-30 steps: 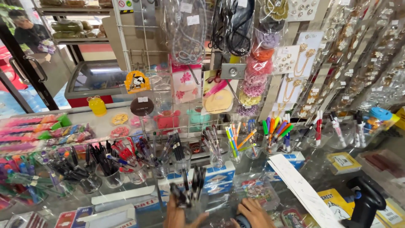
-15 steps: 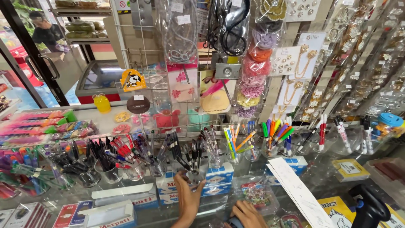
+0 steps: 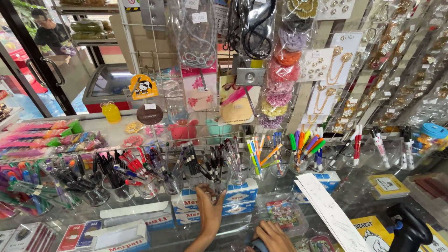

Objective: Organize pens and pencils on a display counter and clean the glass surfaces.

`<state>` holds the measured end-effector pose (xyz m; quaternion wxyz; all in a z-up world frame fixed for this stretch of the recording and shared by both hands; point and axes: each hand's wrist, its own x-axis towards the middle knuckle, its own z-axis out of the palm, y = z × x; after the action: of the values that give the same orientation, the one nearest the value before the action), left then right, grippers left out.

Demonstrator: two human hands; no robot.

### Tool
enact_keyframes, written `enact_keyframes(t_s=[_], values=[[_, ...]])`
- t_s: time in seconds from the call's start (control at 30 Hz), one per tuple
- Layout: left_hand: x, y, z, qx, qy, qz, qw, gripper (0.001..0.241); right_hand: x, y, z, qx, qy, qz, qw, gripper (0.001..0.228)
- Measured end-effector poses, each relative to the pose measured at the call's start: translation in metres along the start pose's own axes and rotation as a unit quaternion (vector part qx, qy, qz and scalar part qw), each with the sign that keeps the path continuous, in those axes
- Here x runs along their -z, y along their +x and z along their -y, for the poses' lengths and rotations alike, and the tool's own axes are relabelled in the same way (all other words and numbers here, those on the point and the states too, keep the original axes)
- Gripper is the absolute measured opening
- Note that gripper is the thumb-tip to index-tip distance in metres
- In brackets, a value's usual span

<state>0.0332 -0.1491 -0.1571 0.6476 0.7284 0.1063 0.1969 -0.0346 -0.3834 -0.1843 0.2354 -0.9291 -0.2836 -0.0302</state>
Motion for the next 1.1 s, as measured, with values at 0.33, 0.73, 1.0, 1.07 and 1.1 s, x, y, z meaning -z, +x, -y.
enact_keyframes(t_s=[0.33, 0.73, 1.0, 1.07, 1.1], values=[[0.0, 0.003, -0.015, 0.021, 0.035, 0.0, 0.999, 0.058, 0.003, 0.001, 0.009, -0.012, 0.014, -0.02, 1.0, 0.035], [0.001, 0.0, -0.008, -0.043, 0.051, -0.018, 0.998, 0.066, 0.105, 0.117, 0.063, -0.118, 0.01, -0.102, 0.988, 0.065], [0.002, -0.001, -0.013, -0.06, 0.075, -0.035, 0.995, 0.066, 0.094, 0.145, 0.059, -0.117, -0.003, -0.153, 0.981, 0.029], [0.003, 0.0, -0.012, -0.066, 0.08, -0.027, 0.994, 0.064, 0.094, 0.147, 0.059, -0.127, -0.001, -0.15, 0.981, 0.025], [0.003, 0.0, -0.016, -0.064, 0.081, -0.03, 0.994, 0.064, 0.094, 0.147, 0.059, -0.125, -0.001, -0.148, 0.981, 0.025]])
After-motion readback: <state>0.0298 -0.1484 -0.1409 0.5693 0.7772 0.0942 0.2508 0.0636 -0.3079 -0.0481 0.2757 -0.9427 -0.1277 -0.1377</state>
